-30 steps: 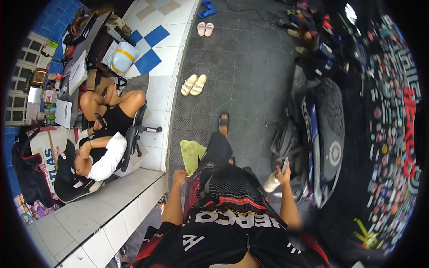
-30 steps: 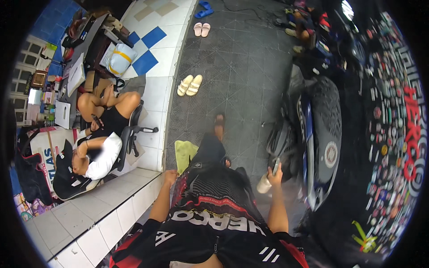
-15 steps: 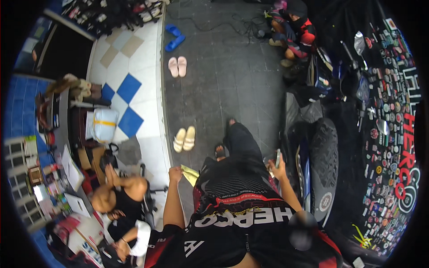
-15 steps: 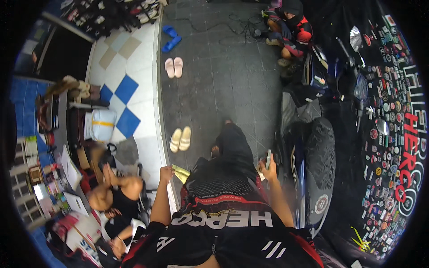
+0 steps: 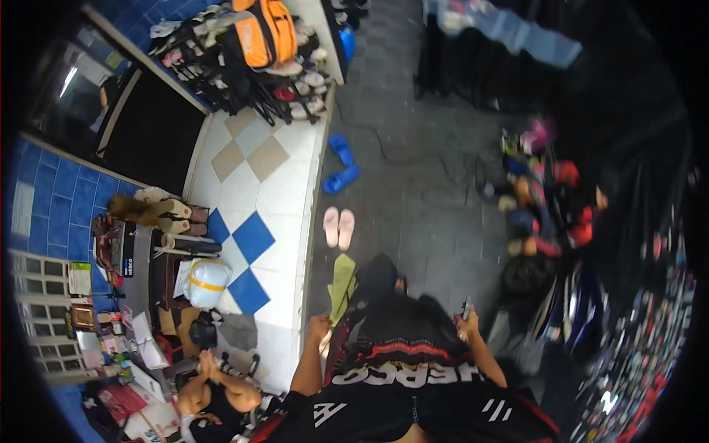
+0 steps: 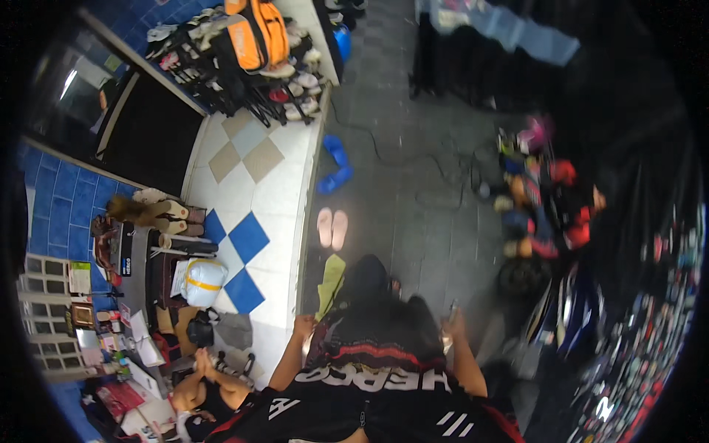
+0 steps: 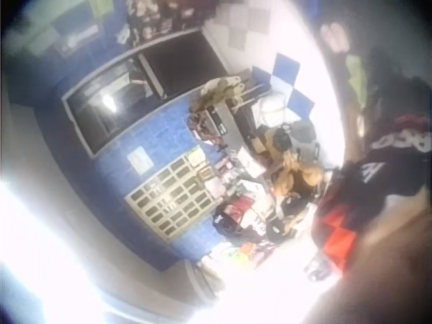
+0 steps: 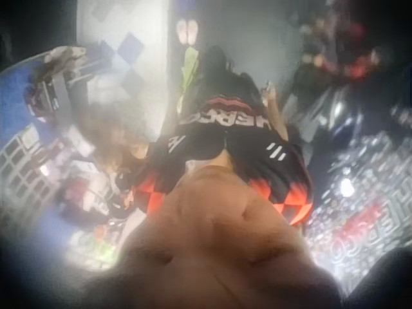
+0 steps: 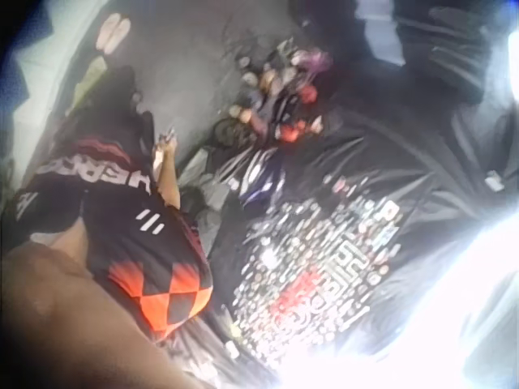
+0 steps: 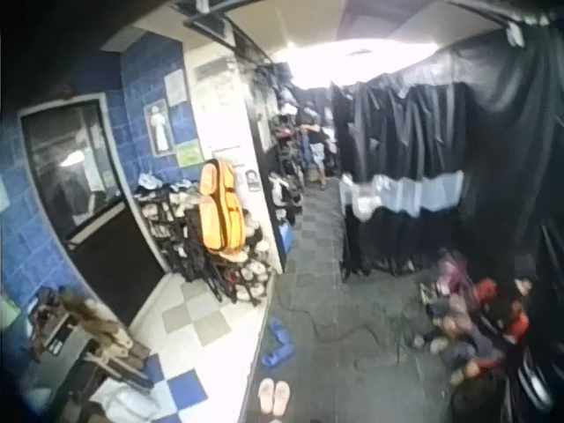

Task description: The person holds a whiteboard, takes a spray bottle and a cloth from a shelf, and wipes the seat and rear bodywork of a motorcycle.

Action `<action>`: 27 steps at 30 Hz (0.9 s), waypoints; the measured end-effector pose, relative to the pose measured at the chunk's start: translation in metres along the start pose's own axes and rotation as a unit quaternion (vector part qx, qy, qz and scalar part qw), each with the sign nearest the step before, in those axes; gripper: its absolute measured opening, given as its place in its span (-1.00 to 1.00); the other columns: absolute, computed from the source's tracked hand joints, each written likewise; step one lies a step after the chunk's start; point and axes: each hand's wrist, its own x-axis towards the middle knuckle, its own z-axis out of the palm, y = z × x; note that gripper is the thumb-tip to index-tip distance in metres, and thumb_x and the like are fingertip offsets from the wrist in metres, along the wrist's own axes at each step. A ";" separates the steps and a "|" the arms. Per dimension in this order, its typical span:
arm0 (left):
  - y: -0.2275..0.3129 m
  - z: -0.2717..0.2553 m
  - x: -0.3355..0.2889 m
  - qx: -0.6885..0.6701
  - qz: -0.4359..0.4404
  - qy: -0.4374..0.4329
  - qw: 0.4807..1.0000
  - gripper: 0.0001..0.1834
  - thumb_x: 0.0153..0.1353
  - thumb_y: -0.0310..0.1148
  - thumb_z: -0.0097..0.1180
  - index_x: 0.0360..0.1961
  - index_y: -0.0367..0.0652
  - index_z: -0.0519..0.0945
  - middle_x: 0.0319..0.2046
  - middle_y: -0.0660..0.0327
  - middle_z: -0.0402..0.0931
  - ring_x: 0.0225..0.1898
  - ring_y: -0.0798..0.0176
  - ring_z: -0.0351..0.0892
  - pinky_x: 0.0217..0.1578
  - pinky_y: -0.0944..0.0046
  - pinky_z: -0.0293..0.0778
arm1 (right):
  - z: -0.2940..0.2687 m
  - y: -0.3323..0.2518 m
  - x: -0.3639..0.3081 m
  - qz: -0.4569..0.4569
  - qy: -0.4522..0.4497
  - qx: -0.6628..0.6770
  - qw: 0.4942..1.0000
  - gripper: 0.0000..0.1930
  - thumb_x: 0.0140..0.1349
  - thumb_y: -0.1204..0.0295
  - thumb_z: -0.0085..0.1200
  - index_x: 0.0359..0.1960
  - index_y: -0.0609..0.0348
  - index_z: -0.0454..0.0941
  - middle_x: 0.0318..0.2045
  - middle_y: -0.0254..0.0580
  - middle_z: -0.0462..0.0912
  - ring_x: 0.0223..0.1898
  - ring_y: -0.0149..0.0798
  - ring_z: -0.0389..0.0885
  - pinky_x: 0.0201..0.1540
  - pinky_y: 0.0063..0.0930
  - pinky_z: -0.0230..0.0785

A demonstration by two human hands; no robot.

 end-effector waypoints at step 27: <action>0.795 -0.272 0.794 -0.055 0.099 0.071 0.991 -0.64 0.03 -0.26 0.30 -0.09 0.00 0.77 -0.18 0.03 0.72 -0.17 0.04 0.76 -0.10 0.12 0.60 | -0.203 -0.959 0.881 -0.345 -0.240 0.303 0.855 -0.33 0.13 0.57 0.20 0.33 0.28 0.31 0.10 0.05 0.59 0.07 -0.09 0.63 0.08 -0.22 0.46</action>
